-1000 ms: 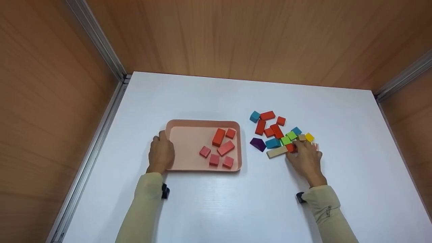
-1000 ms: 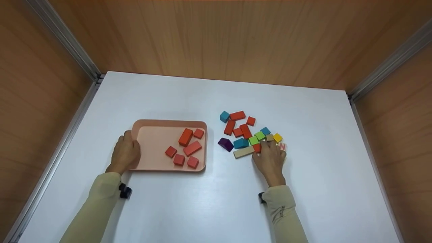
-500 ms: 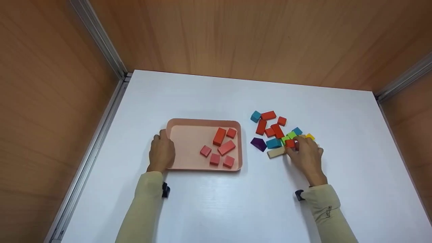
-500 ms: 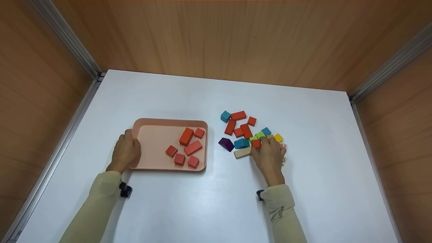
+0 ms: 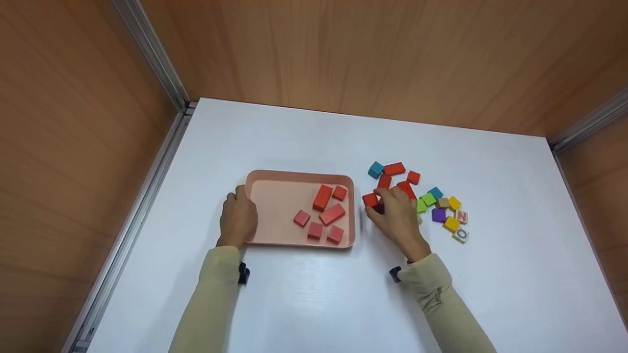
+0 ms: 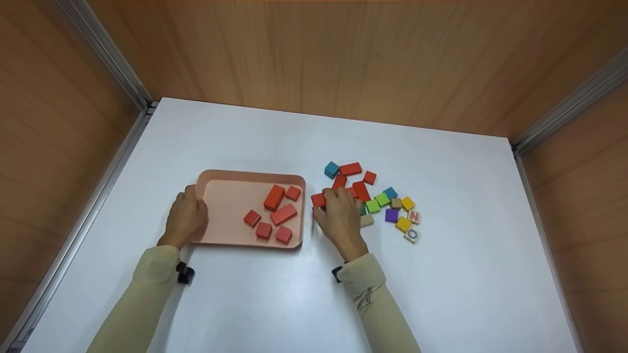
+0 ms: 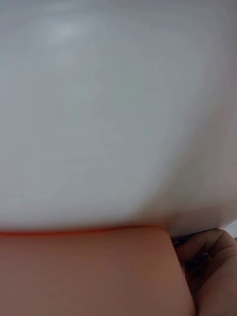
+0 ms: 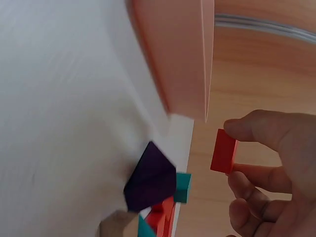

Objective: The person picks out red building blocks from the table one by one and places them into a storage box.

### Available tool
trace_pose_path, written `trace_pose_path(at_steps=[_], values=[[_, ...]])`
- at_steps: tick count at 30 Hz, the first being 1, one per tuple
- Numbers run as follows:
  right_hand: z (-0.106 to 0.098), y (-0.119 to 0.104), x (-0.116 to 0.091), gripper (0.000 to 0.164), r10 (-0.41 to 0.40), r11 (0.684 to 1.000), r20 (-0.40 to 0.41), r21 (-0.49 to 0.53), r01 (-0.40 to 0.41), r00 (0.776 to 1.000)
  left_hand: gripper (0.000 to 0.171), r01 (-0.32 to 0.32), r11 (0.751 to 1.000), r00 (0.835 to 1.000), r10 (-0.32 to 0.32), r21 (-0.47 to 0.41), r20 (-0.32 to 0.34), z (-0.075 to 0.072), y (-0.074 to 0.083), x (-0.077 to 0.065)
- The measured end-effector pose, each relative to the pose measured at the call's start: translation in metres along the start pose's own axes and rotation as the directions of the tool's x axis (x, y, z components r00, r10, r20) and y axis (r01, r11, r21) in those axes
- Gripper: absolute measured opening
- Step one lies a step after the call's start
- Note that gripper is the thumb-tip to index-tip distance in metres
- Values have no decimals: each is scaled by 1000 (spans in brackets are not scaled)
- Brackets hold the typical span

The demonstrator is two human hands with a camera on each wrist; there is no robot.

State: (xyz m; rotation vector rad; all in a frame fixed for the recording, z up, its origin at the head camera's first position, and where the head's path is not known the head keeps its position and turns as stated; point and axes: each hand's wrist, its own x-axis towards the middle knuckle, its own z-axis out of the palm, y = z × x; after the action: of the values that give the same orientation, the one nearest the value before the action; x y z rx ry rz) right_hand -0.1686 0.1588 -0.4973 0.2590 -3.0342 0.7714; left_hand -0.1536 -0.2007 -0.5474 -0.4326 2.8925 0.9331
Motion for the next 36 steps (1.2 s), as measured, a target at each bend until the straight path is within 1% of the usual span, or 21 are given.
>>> trace_pose_path(at_steps=[6, 11, 13, 14, 19, 22, 25, 30, 33, 36], values=[[10, -31, 4, 53, -100, 995, -3, -5, 100, 995, 43, 1, 1000, 1000, -1, -3, 2, 4, 8, 0], [20, -57, 5, 53, -157, 987, 50, -28, 158, 986, 42, -22, 1000, 999, 22, -8, -25, 7, 11, -1], [24, -67, 4, 52, -182, 983, 75, -23, 184, 980, 42, -37, 999, 999, 36, -5, -40, 8, 12, -1], [26, -72, 4, 51, -193, 981, 83, -14, 195, 978, 42, -34, 999, 999, 33, -4, -42, 9, 13, -1], [37, -89, 0, 46, -293, 956, 85, 7, 293, 952, 39, -45, 999, 997, 45, 5, -54, 15, 17, -1], [43, -95, -4, 45, -352, 936, 79, 10, 353, 932, 39, -45, 999, 998, 46, 8, -47, 17, 21, 0], [47, -98, -7, 43, -388, 922, 84, 25, 387, 918, 41, -35, 999, 999, 35, 5, -34, 18, 24, 0], [52, -95, -8, 46, -386, 922, 131, 60, 381, 913, 43, -14, 1000, 1000, 14, -14, -12, 19, 29, 1], [55, -92, -7, 48, -376, 927, 186, 70, 369, 908, 44, -2, 1000, 1000, 2, -22, -3, 19, 30, 0], [57, -90, -5, 49, -370, 929, 243, 82, 361, 897, 44, -2, 1000, 1000, 2, -22, -5, 19, 30, -1]])
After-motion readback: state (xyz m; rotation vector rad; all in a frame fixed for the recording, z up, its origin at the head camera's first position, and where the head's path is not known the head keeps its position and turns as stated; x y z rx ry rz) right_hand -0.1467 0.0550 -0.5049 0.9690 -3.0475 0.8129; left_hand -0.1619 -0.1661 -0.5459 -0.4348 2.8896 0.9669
